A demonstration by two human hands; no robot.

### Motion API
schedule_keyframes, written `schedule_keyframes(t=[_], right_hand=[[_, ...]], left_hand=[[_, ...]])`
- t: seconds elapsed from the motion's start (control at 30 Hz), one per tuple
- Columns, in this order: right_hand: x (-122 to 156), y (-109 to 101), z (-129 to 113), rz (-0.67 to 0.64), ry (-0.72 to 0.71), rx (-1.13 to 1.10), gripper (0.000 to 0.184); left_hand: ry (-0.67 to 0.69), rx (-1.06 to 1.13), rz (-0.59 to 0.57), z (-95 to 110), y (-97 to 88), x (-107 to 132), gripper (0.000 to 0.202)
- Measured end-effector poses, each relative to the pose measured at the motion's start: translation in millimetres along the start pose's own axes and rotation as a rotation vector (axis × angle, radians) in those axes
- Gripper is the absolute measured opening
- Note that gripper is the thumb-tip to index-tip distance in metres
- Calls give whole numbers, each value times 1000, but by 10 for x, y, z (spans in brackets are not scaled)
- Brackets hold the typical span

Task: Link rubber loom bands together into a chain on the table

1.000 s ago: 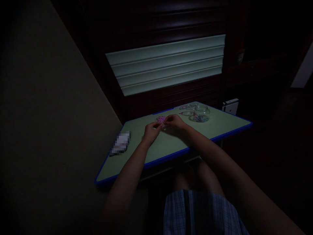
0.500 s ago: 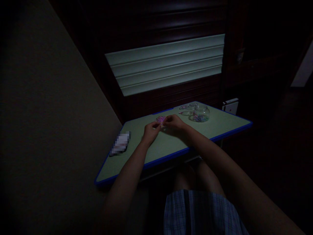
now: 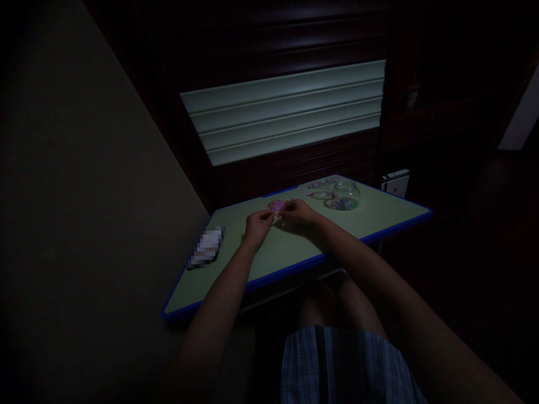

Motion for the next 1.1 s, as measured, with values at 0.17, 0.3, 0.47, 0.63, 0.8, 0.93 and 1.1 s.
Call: schedule_keyframes(t=[0.17, 0.3, 0.47, 0.63, 0.8, 0.93, 1.1], right_hand=[[-39, -23, -13, 19, -82, 40, 32], [-13, -4, -43, 6, -116, 106, 36], [-25, -24, -36, 43, -133, 141, 32], [-46, -34, 3, 59, -128, 163, 31], [-43, -54, -25, 87, -170, 213, 29], [-4, -45, -136, 99, -288, 361, 25], [55, 9, -245, 85, -377, 483, 20]], left_hand=[[-12, 4, -23, -26, 29, 5, 17], [4, -4, -46, -11, 43, 11, 18], [6, -4, -50, -16, 50, 20, 17], [4, -5, -85, -29, 90, 38, 17], [42, -43, -92, -9, 92, 45, 17], [113, -81, -121, 47, 93, 75, 19], [225, -210, -165, 144, 87, 125, 20]])
Point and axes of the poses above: each hand's wrist, its own x-axis away from the middle knuckle, its own y-axis out of the palm, z = x × y, the point moved 10 cm from there along -x, towards the middle knuckle, and after that the axes turned 14 degrees about z, right-handed, at the moved point
